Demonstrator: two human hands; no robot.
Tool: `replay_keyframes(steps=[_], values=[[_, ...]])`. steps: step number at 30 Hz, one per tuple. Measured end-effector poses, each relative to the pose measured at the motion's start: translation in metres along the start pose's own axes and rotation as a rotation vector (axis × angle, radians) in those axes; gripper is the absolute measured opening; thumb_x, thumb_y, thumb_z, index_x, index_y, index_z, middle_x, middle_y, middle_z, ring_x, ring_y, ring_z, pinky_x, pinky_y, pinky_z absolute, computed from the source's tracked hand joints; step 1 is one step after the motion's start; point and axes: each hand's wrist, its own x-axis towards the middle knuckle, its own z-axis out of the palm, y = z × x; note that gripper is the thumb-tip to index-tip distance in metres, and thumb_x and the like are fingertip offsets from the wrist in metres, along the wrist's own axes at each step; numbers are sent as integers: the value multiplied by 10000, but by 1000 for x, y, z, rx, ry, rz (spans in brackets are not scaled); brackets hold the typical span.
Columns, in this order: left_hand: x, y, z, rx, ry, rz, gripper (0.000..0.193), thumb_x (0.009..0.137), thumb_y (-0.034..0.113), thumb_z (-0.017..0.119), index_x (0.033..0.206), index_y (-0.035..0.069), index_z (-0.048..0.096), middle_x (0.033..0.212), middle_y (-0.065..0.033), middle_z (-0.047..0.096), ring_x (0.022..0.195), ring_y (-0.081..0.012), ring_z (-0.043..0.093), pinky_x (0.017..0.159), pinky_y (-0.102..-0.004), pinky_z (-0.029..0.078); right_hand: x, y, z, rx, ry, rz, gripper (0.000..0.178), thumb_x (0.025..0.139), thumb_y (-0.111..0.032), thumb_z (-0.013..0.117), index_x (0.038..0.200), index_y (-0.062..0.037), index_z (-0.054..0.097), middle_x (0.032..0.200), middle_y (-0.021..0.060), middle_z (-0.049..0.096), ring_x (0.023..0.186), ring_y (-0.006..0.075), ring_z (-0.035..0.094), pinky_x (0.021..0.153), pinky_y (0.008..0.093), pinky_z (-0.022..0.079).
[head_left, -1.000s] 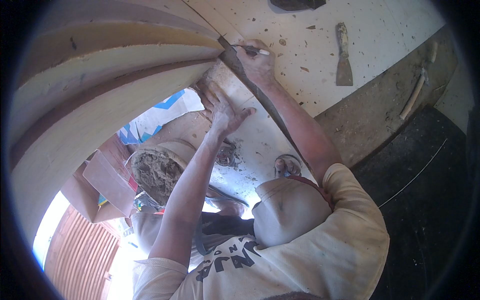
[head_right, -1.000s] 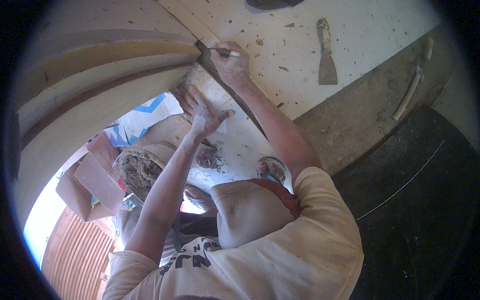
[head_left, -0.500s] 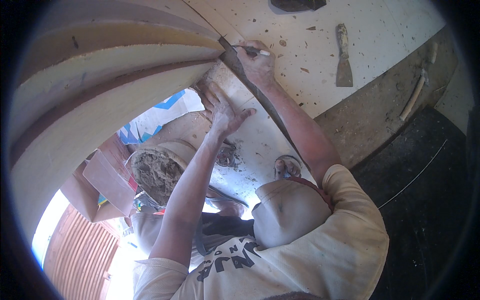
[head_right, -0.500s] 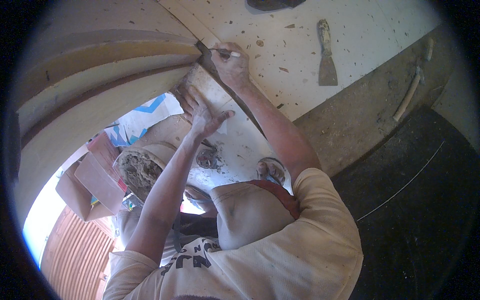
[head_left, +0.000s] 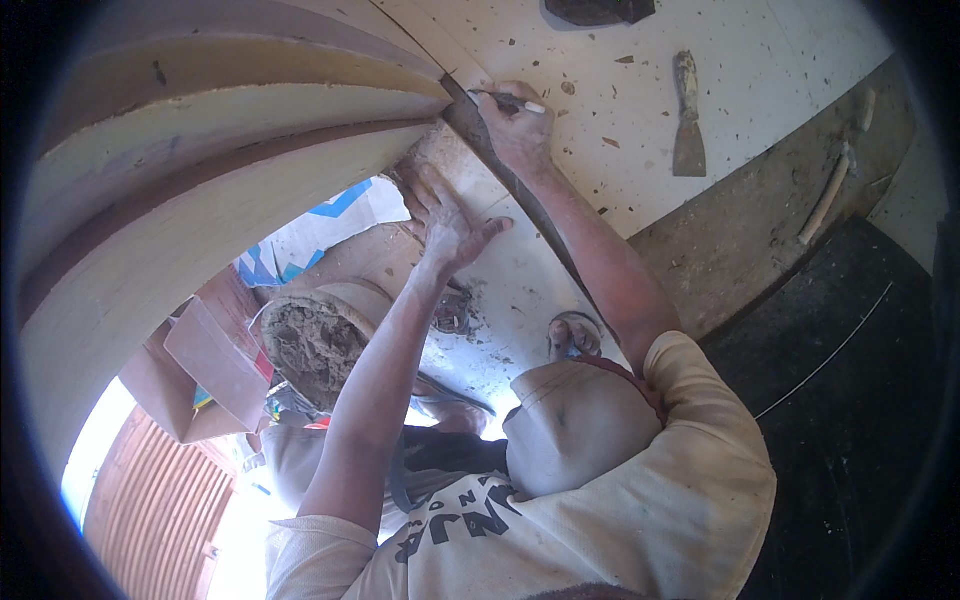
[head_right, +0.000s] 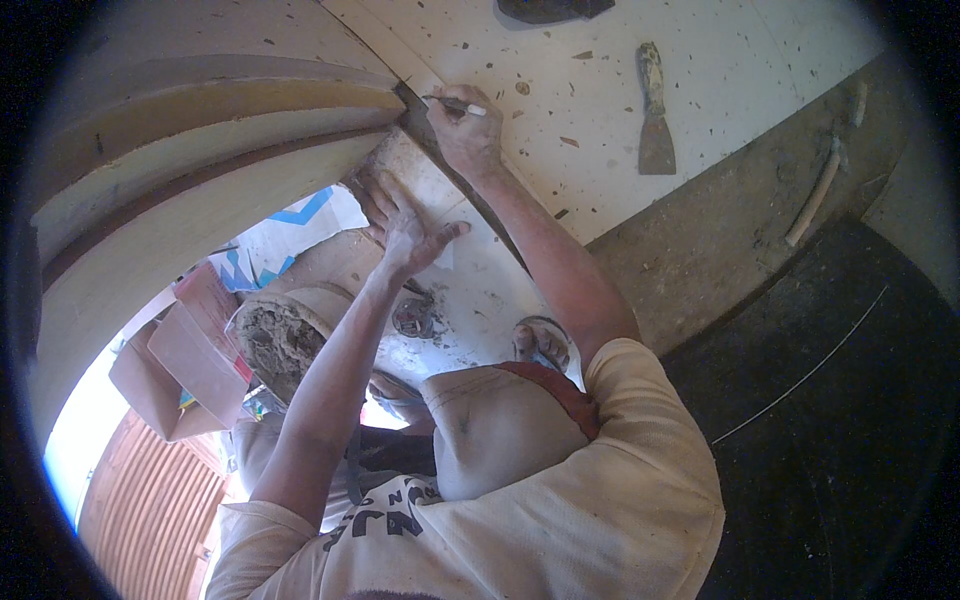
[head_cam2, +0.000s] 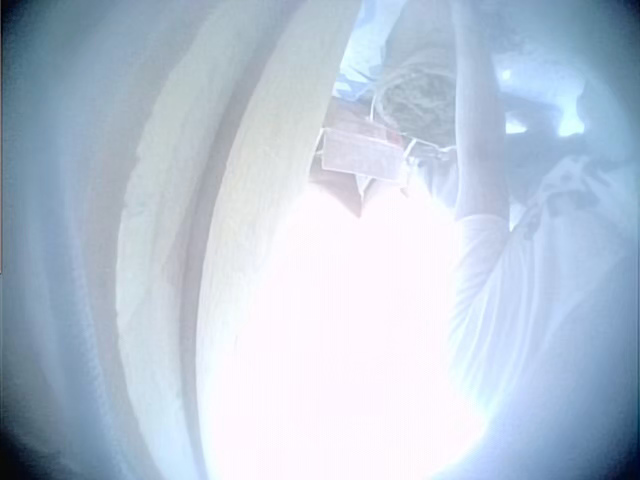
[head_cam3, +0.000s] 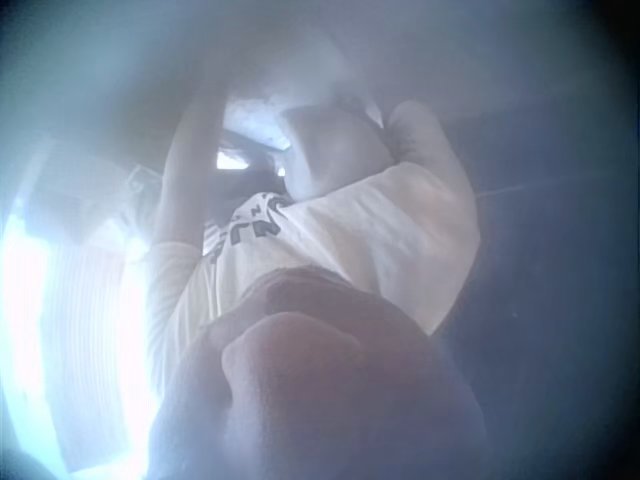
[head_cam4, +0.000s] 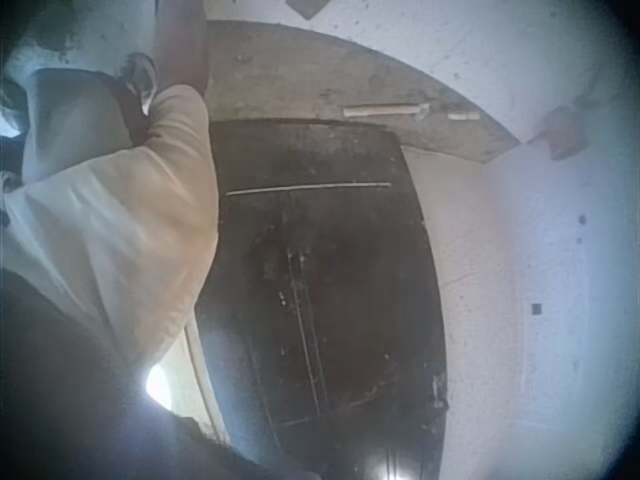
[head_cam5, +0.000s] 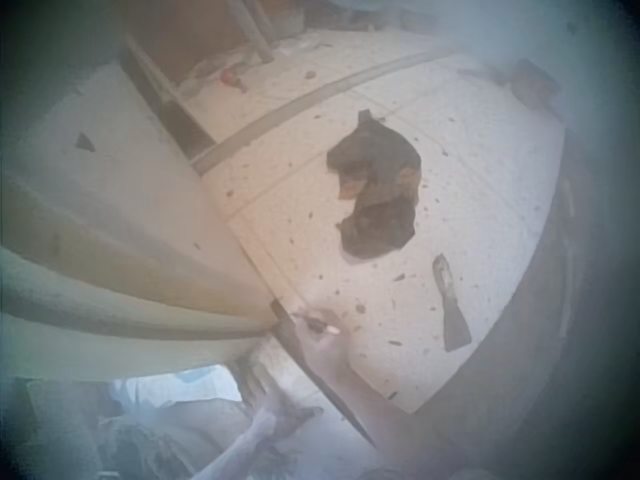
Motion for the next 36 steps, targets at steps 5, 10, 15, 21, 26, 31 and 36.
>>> replay_keyframes(steps=[5,10,15,21,26,31,36], values=[[0,2,-2,-38,-20,-1,1512,660,659,823,1527,-61,-186,1569,-412,-95,1465,-560,-142,1162,-670,-33,-1,4,4,100,46,56,73,864,-35,715,920,-5,678,894,111,724,773,167,720,681,295,592],[0,-1,1,-17,5,8,1504,662,651,826,1531,-56,-177,1569,-413,-93,1464,-565,-135,1157,-678,-35,-1,4,3,79,55,88,67,861,-41,722,904,2,696,884,112,730,779,158,717,694,289,587],[1,0,0,-30,-8,0,1497,668,634,833,1532,-52,-180,1560,-427,-90,1461,-572,-133,1158,-678,-29,0,10,2,63,60,34,64,856,-36,720,907,-8,694,862,115,726,769,165,719,692,290,584],[0,-1,1,-36,6,4,1495,668,624,840,1534,-46,-179,1558,-429,-90,1461,-574,-129,1160,-678,-22,-1,5,4,39,77,13,66,853,-27,716,913,-24,690,845,109,719,743,164,710,668,299,571],[-1,2,-1,3,-2,-1,1502,666,650,826,1532,-50,-182,1568,-415,-97,1462,-570,-129,1160,-674,-26,0,10,5,-41,130,-17,68,855,-22,720,913,-23,683,840,100,707,715,151,685,646,282,552],[0,-2,1,7,10,17,1504,661,666,818,1535,-45,-176,1571,-410,-103,1462,-571,-129,1160,-672,-25,-1,4,4,41,112,5,57,861,-33,712,913,-22,692,825,79,684,693,129,653,641,280,541],[0,-1,1,9,5,4,1505,656,668,820,1537,-45,-169,1564,-420,-106,1461,-573,-127,1168,-659,-13,0,8,2,-31,99,16,58,865,-52,716,910,-22,695,832,78,677,711,122,641,656,282,533]])
